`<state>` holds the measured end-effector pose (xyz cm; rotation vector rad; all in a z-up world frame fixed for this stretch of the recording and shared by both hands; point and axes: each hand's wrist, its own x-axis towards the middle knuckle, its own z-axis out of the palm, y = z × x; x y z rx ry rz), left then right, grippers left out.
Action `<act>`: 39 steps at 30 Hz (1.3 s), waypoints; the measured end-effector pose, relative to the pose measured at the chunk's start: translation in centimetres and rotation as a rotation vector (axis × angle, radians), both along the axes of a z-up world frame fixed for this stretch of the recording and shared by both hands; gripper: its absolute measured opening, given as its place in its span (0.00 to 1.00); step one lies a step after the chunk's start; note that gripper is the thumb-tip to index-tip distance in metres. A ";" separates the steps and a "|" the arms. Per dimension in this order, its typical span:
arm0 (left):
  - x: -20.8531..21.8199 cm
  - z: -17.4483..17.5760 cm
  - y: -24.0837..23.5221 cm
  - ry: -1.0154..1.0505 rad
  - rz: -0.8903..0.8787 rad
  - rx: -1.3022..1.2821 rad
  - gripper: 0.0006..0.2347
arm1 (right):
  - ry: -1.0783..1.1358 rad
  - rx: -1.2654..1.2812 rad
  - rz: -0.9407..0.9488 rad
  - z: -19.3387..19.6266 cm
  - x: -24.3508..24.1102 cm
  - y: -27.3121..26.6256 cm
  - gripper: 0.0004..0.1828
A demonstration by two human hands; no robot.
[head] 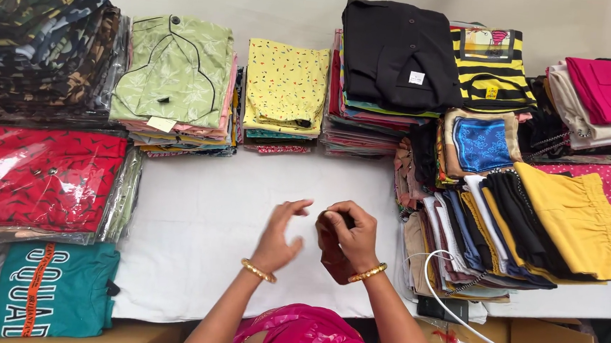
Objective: The person folds several small garments one by one on a white table. They unfold each item, fold it into a compact rectangle, and place it on a growing stack to the right. The items include patterned and solid-colored shorts or undergarments.
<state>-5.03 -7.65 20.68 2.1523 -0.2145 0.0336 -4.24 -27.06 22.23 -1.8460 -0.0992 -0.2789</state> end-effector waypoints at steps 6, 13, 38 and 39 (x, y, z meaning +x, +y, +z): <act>-0.4 4.8 -3.5 -0.128 -0.097 -0.432 0.29 | -0.159 -0.092 0.156 0.9 -0.4 0.9 0.07; 0.9 2.3 -0.7 -0.131 0.049 -0.156 0.06 | 0.116 -0.281 0.337 0.9 1.3 -1.8 0.20; 7.3 -0.1 10.0 -0.079 0.205 -0.097 0.14 | -0.033 -0.097 0.009 -7.2 7.8 -4.8 0.19; 7.5 -0.3 10.1 -0.078 0.198 -0.099 0.14 | -0.032 -0.100 0.002 -6.5 7.4 -4.8 0.19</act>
